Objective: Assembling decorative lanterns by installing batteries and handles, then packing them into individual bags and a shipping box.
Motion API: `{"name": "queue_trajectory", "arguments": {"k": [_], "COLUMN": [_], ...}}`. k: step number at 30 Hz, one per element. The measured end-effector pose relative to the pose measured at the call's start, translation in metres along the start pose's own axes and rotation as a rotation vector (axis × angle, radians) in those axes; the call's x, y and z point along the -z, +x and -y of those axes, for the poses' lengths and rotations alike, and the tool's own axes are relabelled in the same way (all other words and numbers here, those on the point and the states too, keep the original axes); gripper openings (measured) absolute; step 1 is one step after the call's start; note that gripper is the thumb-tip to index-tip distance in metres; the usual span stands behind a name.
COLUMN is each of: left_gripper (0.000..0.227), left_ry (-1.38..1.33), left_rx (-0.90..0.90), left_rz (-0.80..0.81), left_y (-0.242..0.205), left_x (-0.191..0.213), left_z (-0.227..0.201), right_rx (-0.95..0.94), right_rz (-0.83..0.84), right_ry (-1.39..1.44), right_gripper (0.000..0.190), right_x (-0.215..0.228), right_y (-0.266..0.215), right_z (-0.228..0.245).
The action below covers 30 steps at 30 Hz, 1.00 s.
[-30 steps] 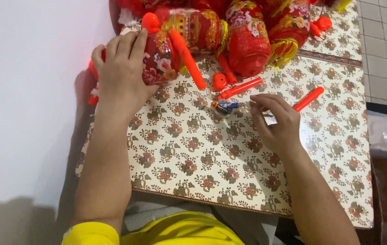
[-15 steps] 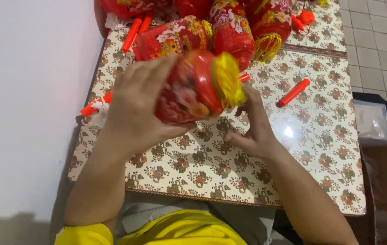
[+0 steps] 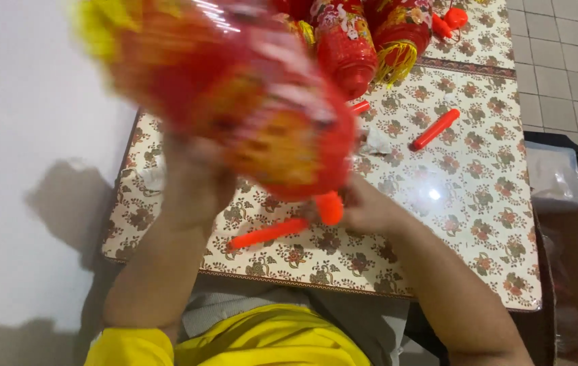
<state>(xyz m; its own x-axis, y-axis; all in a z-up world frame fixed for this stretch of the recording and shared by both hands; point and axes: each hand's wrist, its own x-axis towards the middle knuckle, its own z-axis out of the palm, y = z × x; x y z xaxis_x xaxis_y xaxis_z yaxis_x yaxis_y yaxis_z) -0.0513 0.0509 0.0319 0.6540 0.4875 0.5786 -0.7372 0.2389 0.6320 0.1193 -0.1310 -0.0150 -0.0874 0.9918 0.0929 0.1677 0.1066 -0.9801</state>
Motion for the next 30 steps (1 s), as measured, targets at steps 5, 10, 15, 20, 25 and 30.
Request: {"name": "queue_trajectory", "arguments": {"k": [5,10,15,20,25,30], "left_gripper": [0.084,0.082,0.089,0.102,0.062,0.047], "left_ry": [0.000,0.417,0.680,1.101,1.058,1.428], "left_rx": [0.078,0.307,0.095,-0.186,-0.196,-0.343], "left_rz": [-0.458,-0.726,-0.787,-0.736,0.375,0.684], "left_y": [-0.031,-0.080,-0.100,-0.116,-0.056,-0.036], "left_x": [0.015,0.036,0.023,0.017,-0.034,-0.009], "left_z": [-0.010,-0.003,-0.006,0.004,0.038,0.113], "right_rx": [-0.070,-0.802,-0.841,-0.738,-0.468,-0.384], "right_rz": [0.159,-0.203,-0.112,-0.107,0.046,-0.003], "right_ry": [0.037,-0.242,-0.509,-0.526,-0.408,-0.200], "right_gripper": [0.009,0.021,0.035,0.038,0.046,0.022], "right_x": [0.049,0.046,0.032,0.028,0.023,0.039], "right_y": [-0.029,-0.027,-0.015,-0.009,-0.013,-0.026], "right_z": [0.012,0.057,0.056,0.035,0.034,0.005]}}
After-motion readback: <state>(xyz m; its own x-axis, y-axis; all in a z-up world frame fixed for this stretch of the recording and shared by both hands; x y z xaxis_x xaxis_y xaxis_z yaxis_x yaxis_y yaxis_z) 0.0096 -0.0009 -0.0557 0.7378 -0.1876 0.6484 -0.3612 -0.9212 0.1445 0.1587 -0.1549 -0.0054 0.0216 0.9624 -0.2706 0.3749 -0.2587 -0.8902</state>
